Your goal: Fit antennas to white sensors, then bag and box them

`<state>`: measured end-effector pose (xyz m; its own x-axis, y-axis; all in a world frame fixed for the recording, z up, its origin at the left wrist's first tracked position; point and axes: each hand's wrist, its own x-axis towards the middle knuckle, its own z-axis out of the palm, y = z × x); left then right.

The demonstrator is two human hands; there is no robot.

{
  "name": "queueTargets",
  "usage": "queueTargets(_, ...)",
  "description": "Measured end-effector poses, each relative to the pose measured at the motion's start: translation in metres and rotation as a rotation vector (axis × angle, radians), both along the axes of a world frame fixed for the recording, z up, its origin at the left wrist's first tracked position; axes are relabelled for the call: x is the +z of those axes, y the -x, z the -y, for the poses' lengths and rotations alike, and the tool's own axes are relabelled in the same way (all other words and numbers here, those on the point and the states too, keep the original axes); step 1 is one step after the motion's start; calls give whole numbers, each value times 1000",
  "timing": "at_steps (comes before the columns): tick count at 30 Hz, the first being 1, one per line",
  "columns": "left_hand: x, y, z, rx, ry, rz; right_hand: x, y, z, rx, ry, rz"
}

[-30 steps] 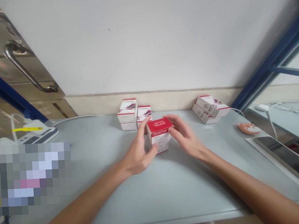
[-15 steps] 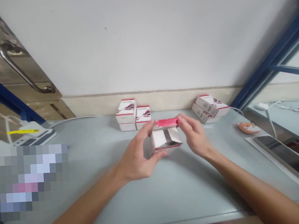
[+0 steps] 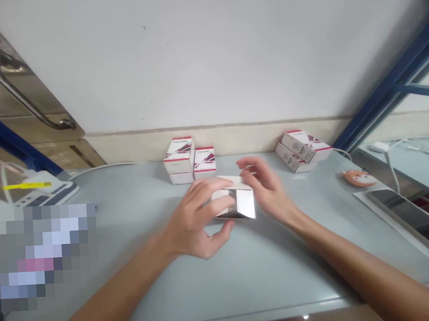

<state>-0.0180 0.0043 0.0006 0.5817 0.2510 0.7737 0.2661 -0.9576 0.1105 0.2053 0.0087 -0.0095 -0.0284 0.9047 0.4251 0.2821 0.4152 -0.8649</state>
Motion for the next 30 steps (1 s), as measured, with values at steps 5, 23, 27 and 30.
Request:
queueTargets(5, -3, -2, -4, 49, -41, 4, 12, -7, 10, 53, -557, 368)
queueTargets(23, -11, 0, -11, 194, -121, 70, 19, -15, 1, -125, -740, 439)
queueTargets(27, -18, 2, -14, 257, -177, 92, 8, -9, 0, -183, -718, 569)
queueTargets(30, -23, 2, -15, 318, -205, 111, 0, 1, 6, -206, -630, 594)
